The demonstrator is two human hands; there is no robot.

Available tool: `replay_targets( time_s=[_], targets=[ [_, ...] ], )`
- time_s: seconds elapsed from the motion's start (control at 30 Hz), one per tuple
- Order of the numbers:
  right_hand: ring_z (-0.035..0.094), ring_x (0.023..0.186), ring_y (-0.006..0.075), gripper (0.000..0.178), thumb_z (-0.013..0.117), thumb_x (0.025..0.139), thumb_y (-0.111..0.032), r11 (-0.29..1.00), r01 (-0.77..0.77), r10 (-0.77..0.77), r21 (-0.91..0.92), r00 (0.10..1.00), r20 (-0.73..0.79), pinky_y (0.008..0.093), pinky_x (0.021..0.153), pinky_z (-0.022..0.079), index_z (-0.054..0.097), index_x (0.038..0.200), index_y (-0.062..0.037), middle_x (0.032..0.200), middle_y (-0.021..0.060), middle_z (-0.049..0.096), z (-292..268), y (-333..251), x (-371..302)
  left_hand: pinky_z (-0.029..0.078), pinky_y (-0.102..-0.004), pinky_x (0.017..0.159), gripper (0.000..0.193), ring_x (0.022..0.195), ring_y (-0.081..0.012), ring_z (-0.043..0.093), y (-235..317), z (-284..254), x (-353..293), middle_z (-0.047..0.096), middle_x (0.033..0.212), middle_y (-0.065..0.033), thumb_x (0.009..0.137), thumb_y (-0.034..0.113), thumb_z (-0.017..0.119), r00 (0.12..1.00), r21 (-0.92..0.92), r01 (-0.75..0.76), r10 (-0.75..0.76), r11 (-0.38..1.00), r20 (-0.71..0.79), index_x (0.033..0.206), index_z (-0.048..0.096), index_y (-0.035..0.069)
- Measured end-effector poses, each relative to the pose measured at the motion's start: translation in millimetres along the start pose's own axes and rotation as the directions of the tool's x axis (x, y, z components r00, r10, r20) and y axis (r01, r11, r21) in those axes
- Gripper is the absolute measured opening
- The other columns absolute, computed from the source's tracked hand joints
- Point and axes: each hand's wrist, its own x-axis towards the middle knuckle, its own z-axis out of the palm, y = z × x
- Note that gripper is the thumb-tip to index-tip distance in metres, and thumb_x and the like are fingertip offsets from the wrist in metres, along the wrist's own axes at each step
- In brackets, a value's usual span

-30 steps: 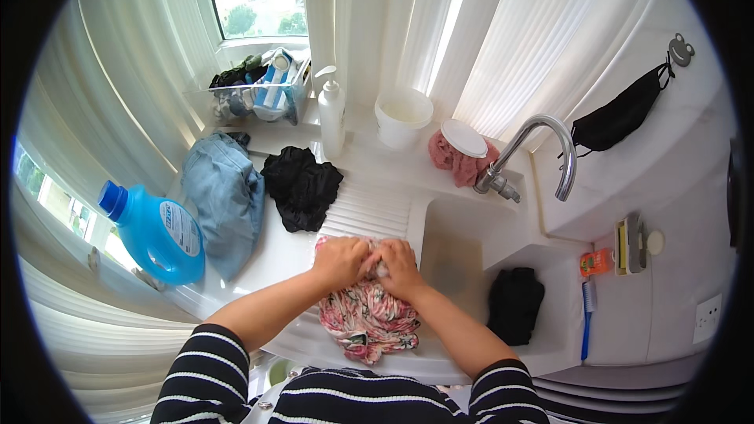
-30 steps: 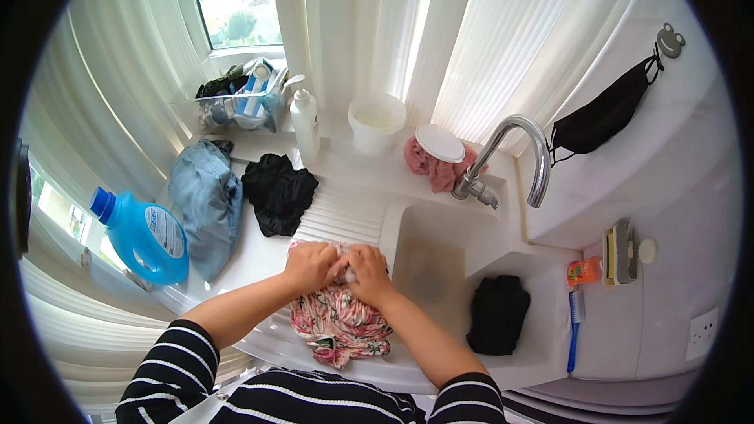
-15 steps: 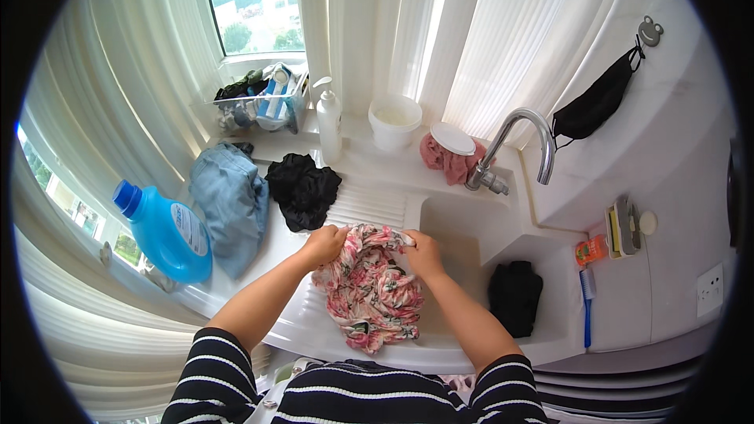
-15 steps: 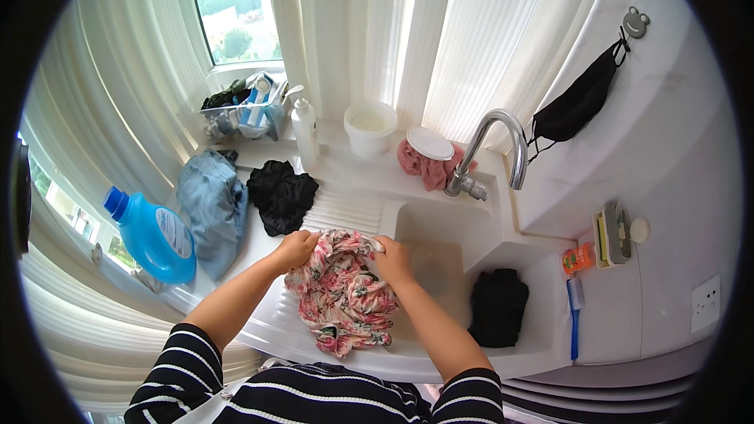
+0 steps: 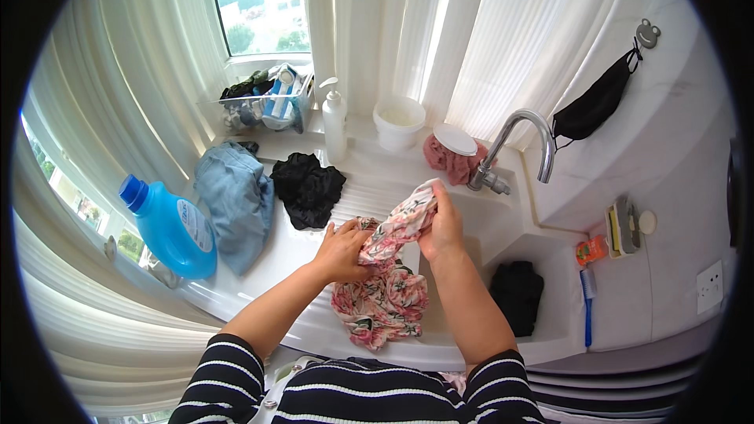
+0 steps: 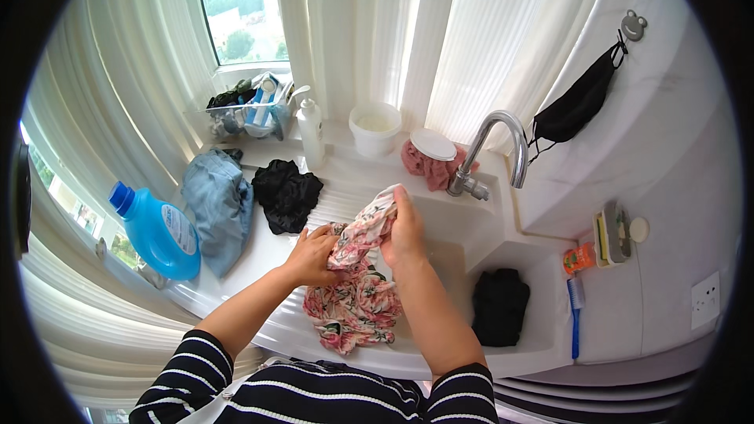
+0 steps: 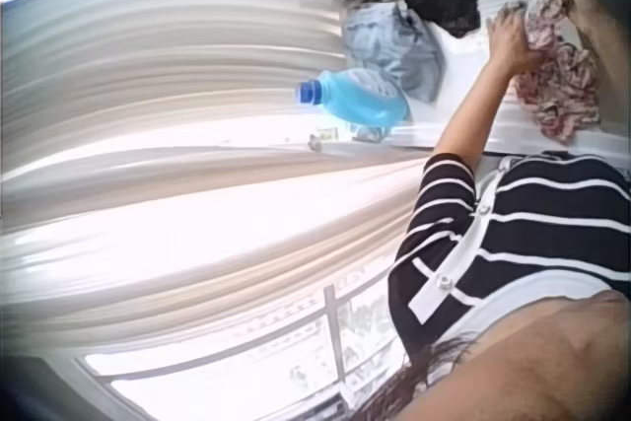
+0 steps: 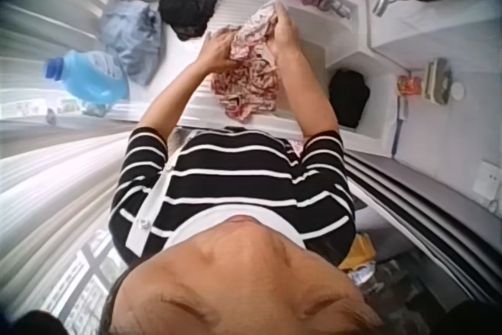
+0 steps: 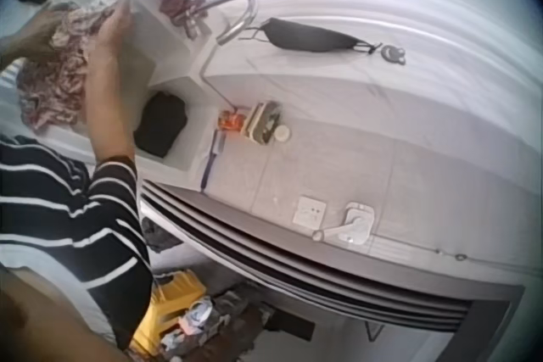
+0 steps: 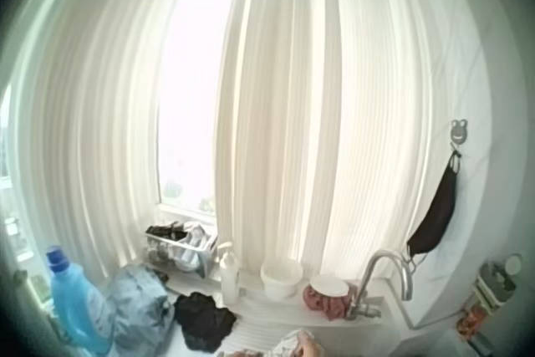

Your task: The person hand-washes a floral-patterned garment in a sink, repeatedly scrubbing it against the built-in washboard and wringing it out. The person handles the garment with both hands, focusing on different sections throughout the process.

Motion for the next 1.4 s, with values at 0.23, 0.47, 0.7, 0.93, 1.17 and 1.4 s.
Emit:
replay_targets(
  time_s=[0.23,0.47,0.7,0.93,1.17,1.4],
  targets=[
    [0.065,0.086,0.0172,0.021,0.056,0.098,-0.026,0.988,0.107,-0.112,-0.115,0.993,-0.038,0.0355,0.078,0.054,0.056,0.106,-0.0069,0.097,0.0042,0.063,-19,-47,33,0.052,-0.0379,0.080,0.047,0.085,-0.0327,0.069,-11,-39,28,0.070,0.096,-0.0233,0.090,0.039,0.063,0.819,-0.619,0.566,-0.456,0.545,0.348,0.113,0.066,-0.002],
    [0.064,0.077,0.0251,0.038,0.068,0.089,-0.034,0.387,0.179,-0.072,-0.905,0.984,0.164,0.0362,0.069,0.049,0.063,0.068,-0.0031,0.085,0.0099,0.067,-62,68,63,0.051,-0.0442,0.074,0.039,0.095,-0.0327,0.059,18,34,35,0.060,0.105,-0.0146,0.080,0.028,0.068,0.981,0.240,0.185,-0.163,0.953,-0.108,0.112,0.061,0.006],
    [0.057,0.082,0.0323,0.025,0.069,0.080,-0.024,-0.402,0.573,-0.322,-0.714,0.642,0.696,0.0443,0.074,0.048,0.065,0.072,-0.0002,0.085,0.0147,0.060,-100,79,83,0.050,-0.0422,0.064,0.007,0.077,-0.0291,0.061,13,46,29,0.061,0.083,-0.0085,0.078,0.015,0.060,0.960,0.286,0.050,0.033,0.957,-0.278,0.081,0.062,0.009],
    [0.060,0.083,0.0303,0.021,0.066,0.077,-0.026,-0.004,0.594,-0.152,-0.804,0.795,0.588,0.0421,0.070,0.052,0.066,0.077,-0.0046,0.091,0.0091,0.058,-65,99,21,0.051,-0.0420,0.067,0.014,0.078,-0.0292,0.062,5,39,14,0.064,0.085,-0.0082,0.069,0.011,0.070,0.949,0.010,0.055,-0.049,0.998,-0.312,0.081,0.063,0.006],
    [0.059,0.085,0.0309,0.021,0.065,0.080,-0.027,-0.389,0.316,-0.281,-0.865,0.854,0.438,0.0446,0.072,0.052,0.070,0.081,-0.0059,0.096,0.0106,0.058,-85,81,99,0.052,-0.0414,0.071,0.020,0.082,-0.0314,0.063,5,45,10,0.066,0.089,-0.0107,0.078,0.013,0.070,0.895,-0.054,0.041,-0.061,0.998,-0.443,0.097,0.065,0.009],
    [0.063,0.079,0.0316,0.021,0.062,0.083,-0.027,-0.410,0.649,-0.156,-0.641,0.643,0.750,0.0449,0.071,0.054,0.067,0.079,-0.0074,0.086,0.0112,0.061,-89,118,56,0.050,-0.0402,0.077,0.018,0.088,-0.0298,0.063,2,48,-3,0.068,0.096,-0.0085,0.077,0.014,0.071,0.874,-0.091,-0.081,0.027,0.993,-0.486,0.093,0.069,0.006]
  ],
)
